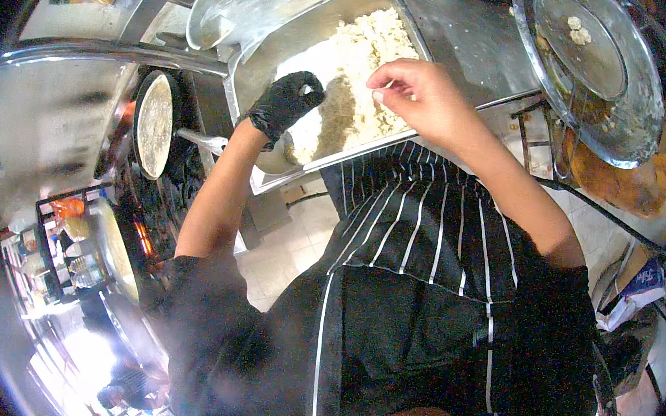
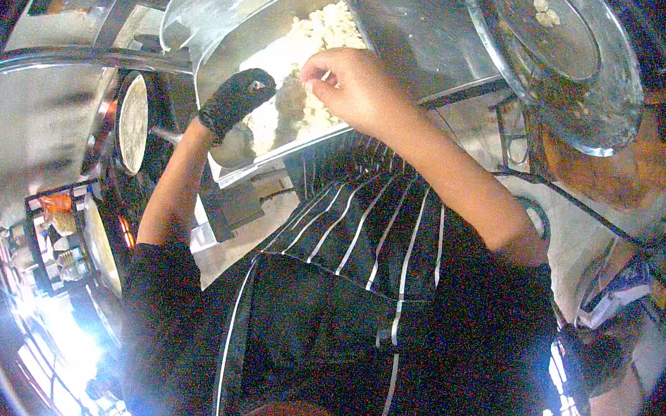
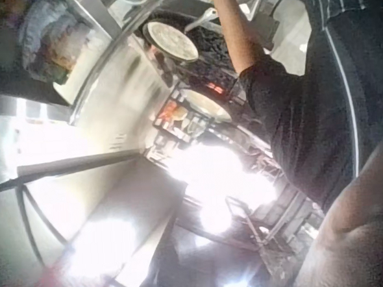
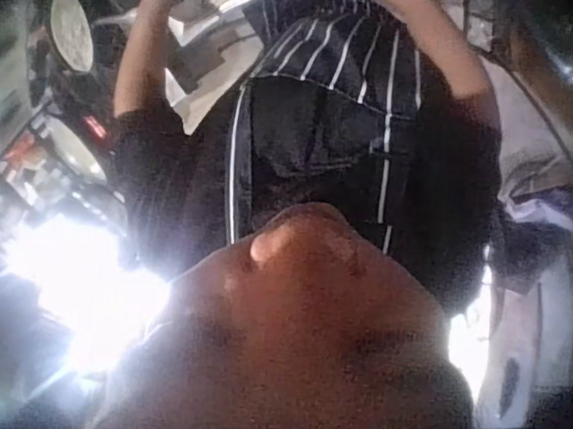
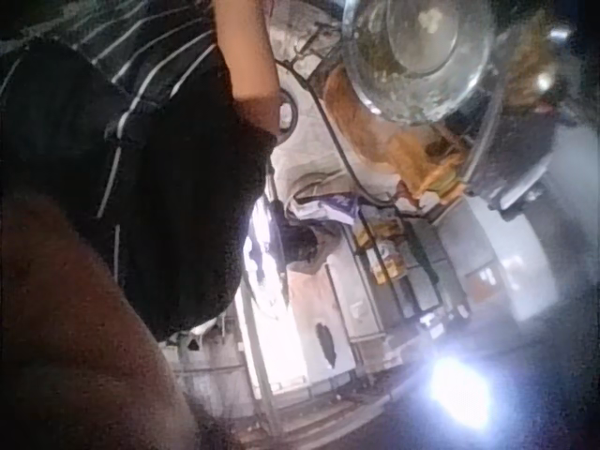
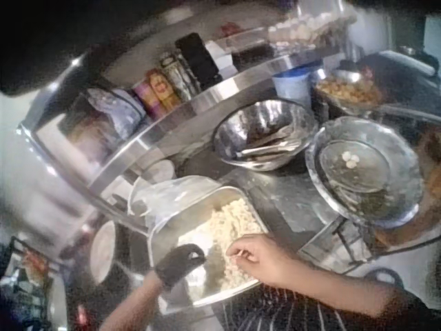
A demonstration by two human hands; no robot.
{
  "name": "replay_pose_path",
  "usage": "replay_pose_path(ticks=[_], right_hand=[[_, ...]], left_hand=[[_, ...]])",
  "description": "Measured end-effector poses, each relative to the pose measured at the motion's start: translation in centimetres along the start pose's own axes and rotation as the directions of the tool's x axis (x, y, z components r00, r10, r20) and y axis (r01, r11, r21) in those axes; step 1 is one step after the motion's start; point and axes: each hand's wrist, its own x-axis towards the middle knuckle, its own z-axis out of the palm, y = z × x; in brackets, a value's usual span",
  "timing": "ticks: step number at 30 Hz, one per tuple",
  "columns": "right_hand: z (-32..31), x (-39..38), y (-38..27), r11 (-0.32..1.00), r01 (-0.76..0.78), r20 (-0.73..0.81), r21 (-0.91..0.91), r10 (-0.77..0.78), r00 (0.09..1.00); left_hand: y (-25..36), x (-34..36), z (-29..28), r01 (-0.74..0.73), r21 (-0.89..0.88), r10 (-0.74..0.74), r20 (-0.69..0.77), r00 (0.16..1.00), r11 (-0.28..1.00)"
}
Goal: The person repeatedly scoops dough from a metal tray, rolls it into small balls between their hands, and places them on a metal plate. They then use a strainer to transfer the shaped dough balls into a pan of hot oil on the stove.
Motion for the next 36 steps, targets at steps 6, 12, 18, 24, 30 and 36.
replay_pose_path(ticks=[6,12,18,24,30,36], right_hand=[[4.9,2.7,2.6,0.799,0.264,0.359,-0.541,-0.065,0.931],[4.0,3.1,0.5,0.685,0.32,0.452,-0.655,0.016,0.892],[2.1,2.6,2.1,0.983,0.031,0.113,-0.183,-0.01,0.993],[-1.8,0.5,1.2,0.677,-0.242,0.029,0.695,0.31,0.95],[-1.1,1.6,1.9,0.781,-0.264,0.064,0.566,0.278,0.959],[-0.7,1.5,1.2,0.749,-0.23,0.018,0.621,0.279,0.96]], left_hand=[[-3.3,0.5,-0.6,0.011,-0.035,-0.008,0.079,0.997,0.999],[-3.4,2.9,0.2,0.101,-0.293,-0.115,-0.031,0.993,0.951],[-2.9,6.2,5.4,0.157,0.01,-0.155,-0.113,0.981,0.988],[-2.4,3.8,3.1,0.289,-0.841,-0.224,0.206,0.953,0.458],[-1.3,3.3,5.4,-0.048,0.006,0.048,-0.126,0.991,0.999],[2.1,1.7,2.1,0.234,-0.698,-0.257,0.073,0.964,0.677]])
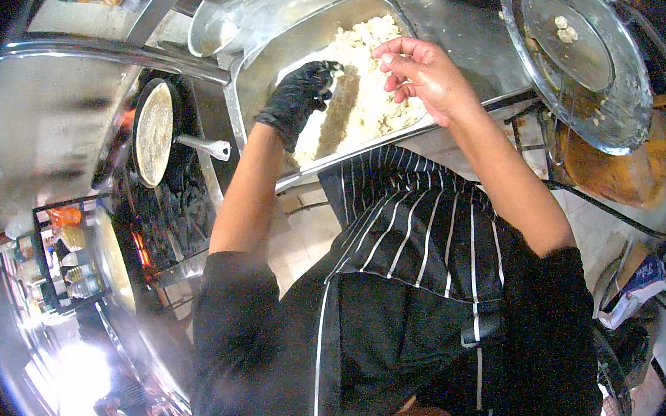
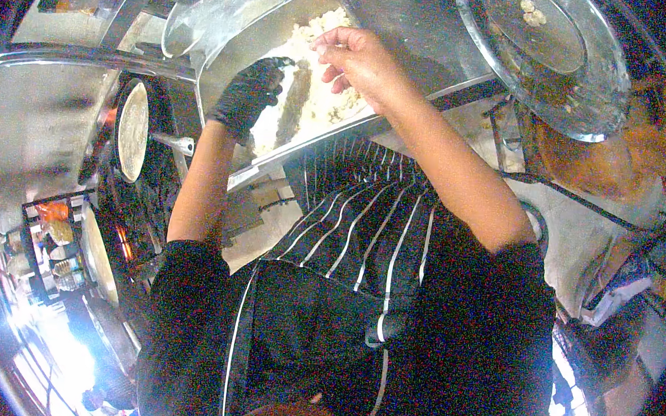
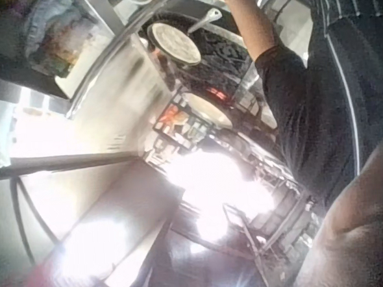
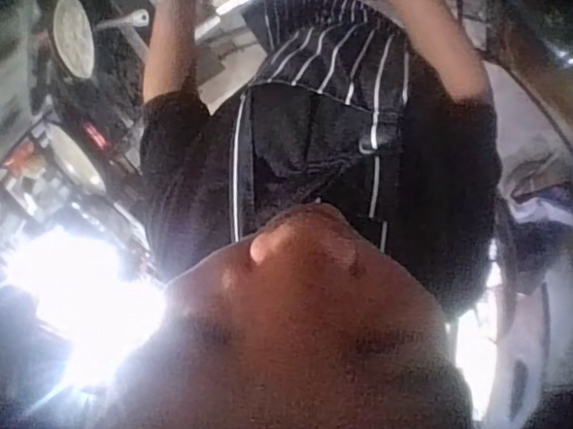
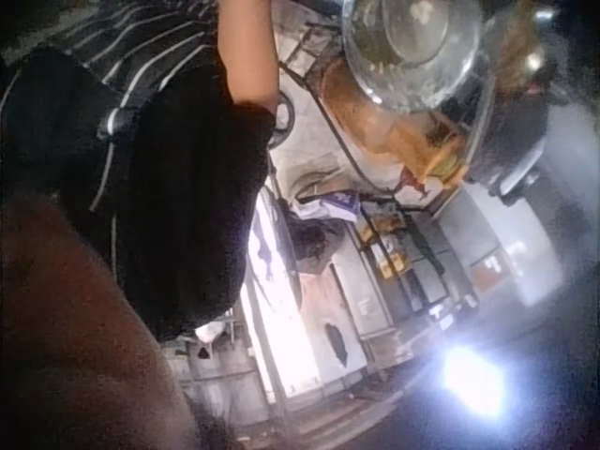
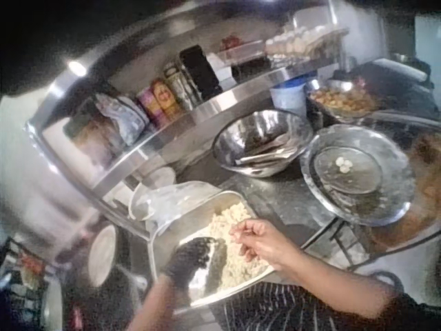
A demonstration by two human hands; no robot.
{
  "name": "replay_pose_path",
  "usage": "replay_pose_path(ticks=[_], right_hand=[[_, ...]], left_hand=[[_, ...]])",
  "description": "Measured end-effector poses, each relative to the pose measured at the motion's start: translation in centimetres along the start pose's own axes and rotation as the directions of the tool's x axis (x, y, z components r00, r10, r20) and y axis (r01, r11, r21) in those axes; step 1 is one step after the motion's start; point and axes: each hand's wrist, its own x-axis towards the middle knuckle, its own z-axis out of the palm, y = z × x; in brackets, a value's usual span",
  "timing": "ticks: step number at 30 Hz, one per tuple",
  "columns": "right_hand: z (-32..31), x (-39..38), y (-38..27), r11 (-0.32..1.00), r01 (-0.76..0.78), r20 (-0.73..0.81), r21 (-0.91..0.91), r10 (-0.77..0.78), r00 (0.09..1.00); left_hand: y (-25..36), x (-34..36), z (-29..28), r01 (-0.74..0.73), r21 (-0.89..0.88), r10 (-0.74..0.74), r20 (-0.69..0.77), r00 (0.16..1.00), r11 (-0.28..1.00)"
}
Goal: The person repeatedly scoops dough from a metal tray, rolls it into small balls between their hands, and places them on a metal plate. They then use a strainer to transfer the shaped dough balls into a pan of hot oil on the stove.
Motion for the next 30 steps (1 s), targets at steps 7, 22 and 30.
replay_pose_path(ticks=[7,22,30], right_hand=[[0.4,-0.5,0.1,0.997,0.016,-0.012,0.071,-0.016,1.0],[-0.4,-1.2,-1.4,0.966,0.257,-0.158,0.042,-0.247,0.956],[-2.3,-2.3,-1.1,0.968,0.092,0.066,0.232,-0.11,0.992]], left_hand=[[1.5,-0.3,1.8,0.034,-0.54,-0.029,0.019,0.999,0.841],[1.8,-0.3,2.4,-0.229,-0.485,0.095,-0.285,0.954,0.844],[2.6,-0.9,3.0,-0.075,-0.542,-0.009,-0.15,0.989,0.837]])
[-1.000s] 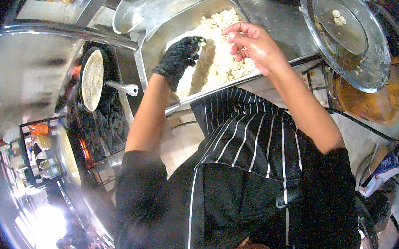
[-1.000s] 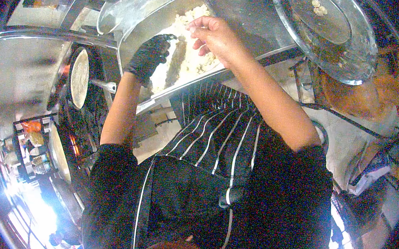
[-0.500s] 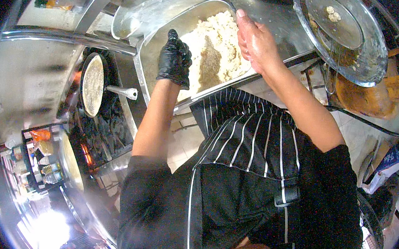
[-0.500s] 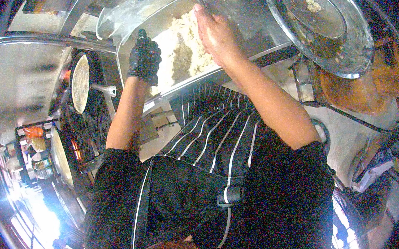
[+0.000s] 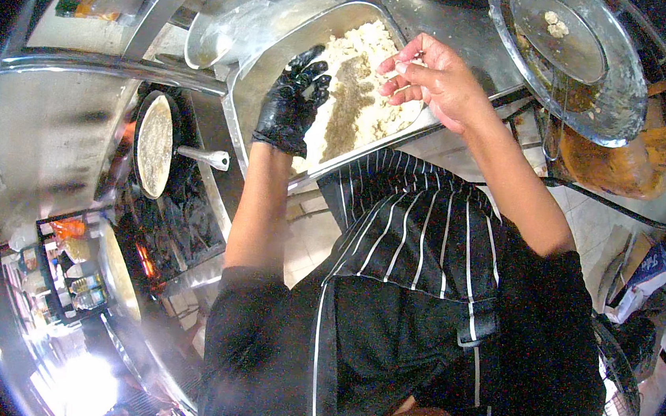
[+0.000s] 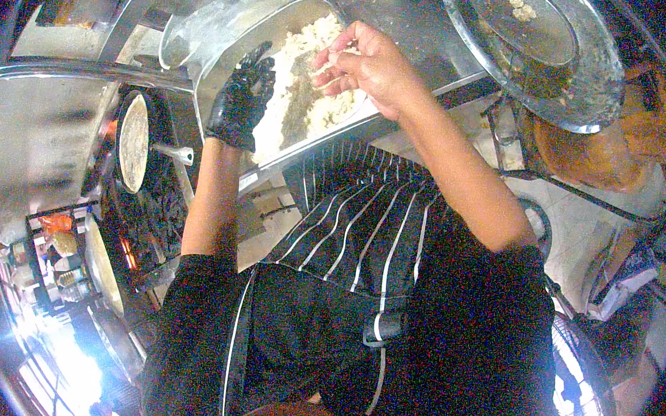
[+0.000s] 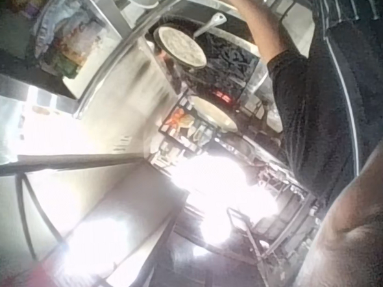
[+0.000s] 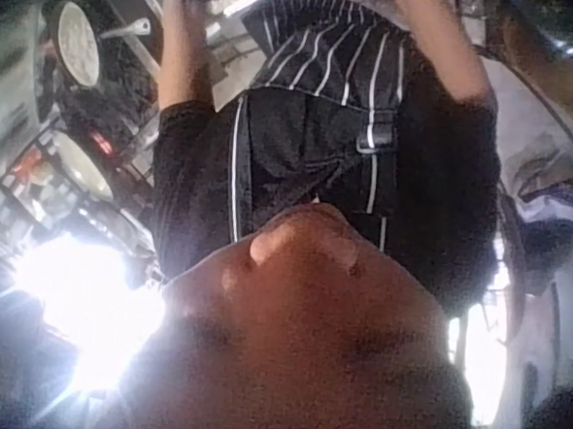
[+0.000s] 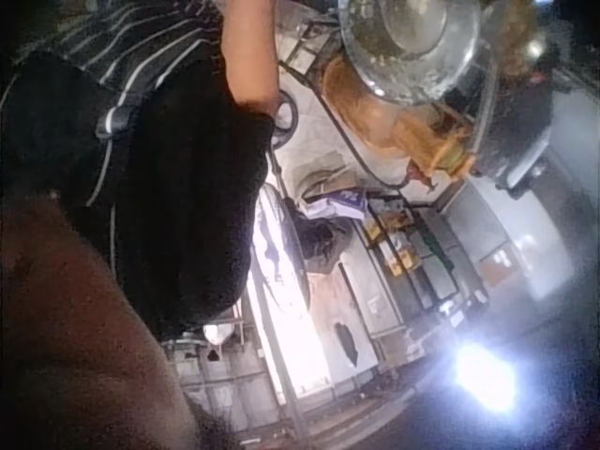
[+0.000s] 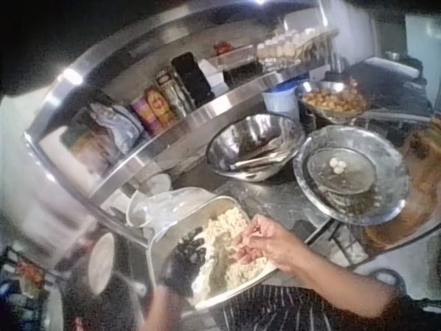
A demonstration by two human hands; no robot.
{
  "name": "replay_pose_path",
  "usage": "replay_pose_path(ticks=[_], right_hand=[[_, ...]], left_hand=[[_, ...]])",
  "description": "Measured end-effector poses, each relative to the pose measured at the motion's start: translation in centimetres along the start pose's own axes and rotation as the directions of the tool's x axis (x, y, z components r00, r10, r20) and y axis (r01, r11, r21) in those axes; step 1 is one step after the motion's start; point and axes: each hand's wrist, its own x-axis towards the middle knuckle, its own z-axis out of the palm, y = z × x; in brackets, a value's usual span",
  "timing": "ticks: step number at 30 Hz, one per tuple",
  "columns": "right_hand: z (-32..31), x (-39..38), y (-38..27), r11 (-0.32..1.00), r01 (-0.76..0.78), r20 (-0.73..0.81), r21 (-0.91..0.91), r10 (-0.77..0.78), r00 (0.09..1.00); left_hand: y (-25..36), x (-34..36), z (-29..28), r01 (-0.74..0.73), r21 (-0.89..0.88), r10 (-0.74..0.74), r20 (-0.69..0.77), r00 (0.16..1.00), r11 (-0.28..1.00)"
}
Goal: The person repeatedly scoops dough from a metal tray, rolls it into small balls between their hands, and places them on a metal plate. They then use a strainer to transfer the shaped dough balls into a pan of hot oil on the stove.
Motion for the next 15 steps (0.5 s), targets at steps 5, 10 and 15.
replay_pose_path(ticks=[5,10,15], right_hand=[[0.7,-0.1,-0.4,0.999,0.03,-0.143,-0.014,-0.032,0.989],[1.5,0.4,0.2,0.986,0.136,-0.419,-0.097,-0.164,0.893],[0.8,0.2,0.2,0.994,0.106,-0.352,-0.011,-0.103,0.93]], left_hand=[[-1.5,1.3,-0.6,-0.057,-0.14,0.058,0.003,0.998,0.988],[-1.7,1.7,2.5,-0.134,-0.234,0.116,-0.091,0.989,0.963],[-1.5,2.3,2.3,-0.142,-0.224,0.135,-0.044,0.99,0.964]])
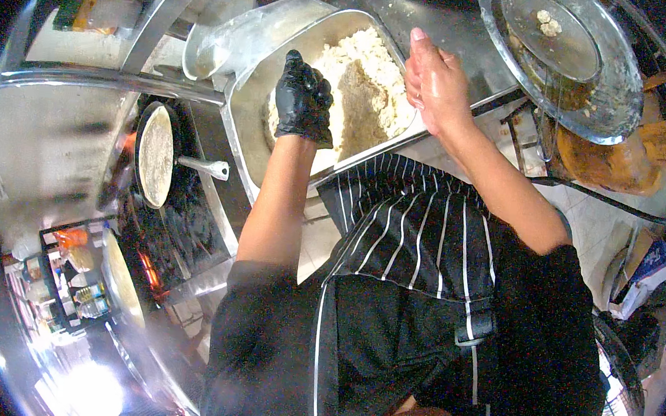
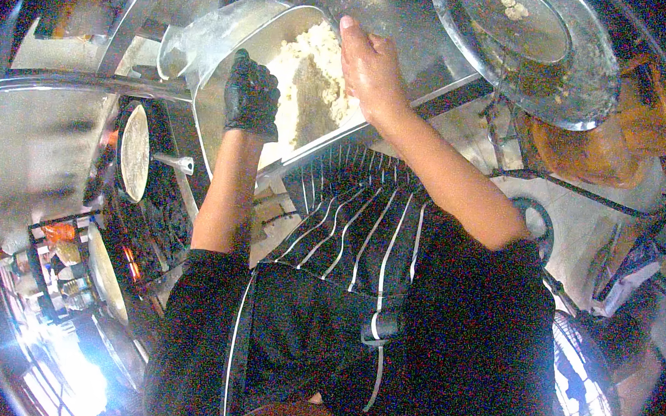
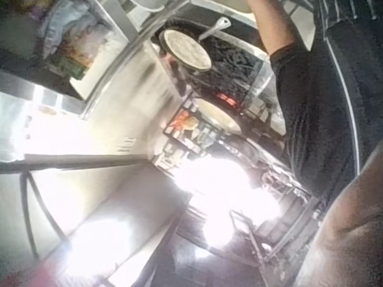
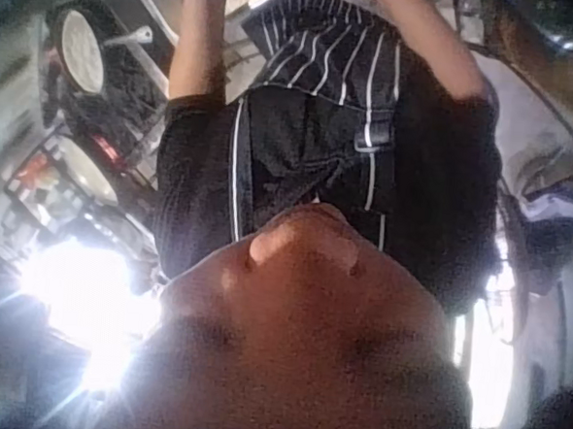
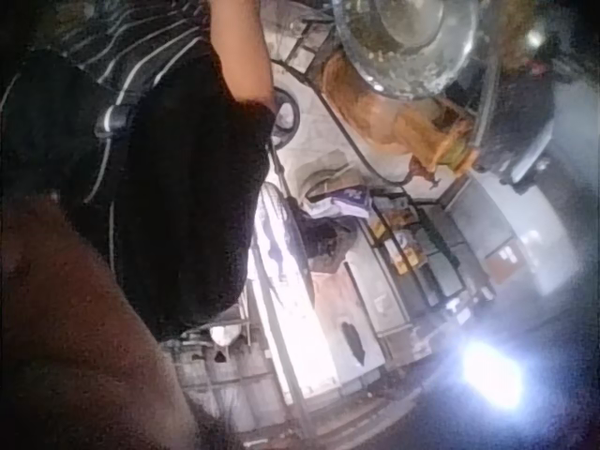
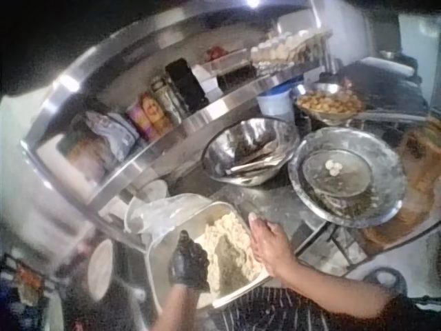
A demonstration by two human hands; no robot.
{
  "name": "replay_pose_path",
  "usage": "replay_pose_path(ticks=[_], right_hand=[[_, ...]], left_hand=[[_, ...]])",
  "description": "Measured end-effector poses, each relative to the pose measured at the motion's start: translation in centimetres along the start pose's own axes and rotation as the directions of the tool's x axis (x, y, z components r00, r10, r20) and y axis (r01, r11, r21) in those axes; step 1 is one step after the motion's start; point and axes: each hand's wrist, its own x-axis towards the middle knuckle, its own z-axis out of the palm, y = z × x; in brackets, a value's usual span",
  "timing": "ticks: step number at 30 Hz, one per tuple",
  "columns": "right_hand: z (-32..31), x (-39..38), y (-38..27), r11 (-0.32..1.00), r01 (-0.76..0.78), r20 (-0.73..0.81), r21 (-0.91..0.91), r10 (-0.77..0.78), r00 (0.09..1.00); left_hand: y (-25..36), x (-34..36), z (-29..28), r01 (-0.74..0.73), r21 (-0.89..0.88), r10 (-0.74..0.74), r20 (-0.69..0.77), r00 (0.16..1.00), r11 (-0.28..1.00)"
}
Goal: The person repeatedly scoops dough from a metal tray, rolls it into small balls between their hands, and places them on a metal plate. They then use a strainer to transfer the shaped dough balls into a pan of hot oil on the stove.
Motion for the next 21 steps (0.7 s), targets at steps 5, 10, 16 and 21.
replay_pose_path(ticks=[5,10,16,21], right_hand=[[-0.6,-0.1,0.1,0.99,-0.033,0.137,0.134,0.015,0.991],[-0.6,-1.9,-2.2,0.993,-0.088,0.183,0.073,0.073,0.98],[-1.2,-3.3,-4.4,0.994,-0.06,0.034,0.094,0.057,0.998],[-1.2,-4.8,-7.1,0.991,0.105,-0.105,0.081,-0.096,0.99]], left_hand=[[0.3,0.6,0.0,-0.296,0.415,0.13,0.383,0.914,0.86],[-1.0,1.1,-0.9,-0.236,0.222,0.092,0.514,0.853,0.946],[0.1,-0.1,4.1,0.219,0.045,-0.222,0.308,0.925,0.975],[-1.3,-0.8,6.5,0.241,0.359,-0.248,-0.027,0.968,0.902]])
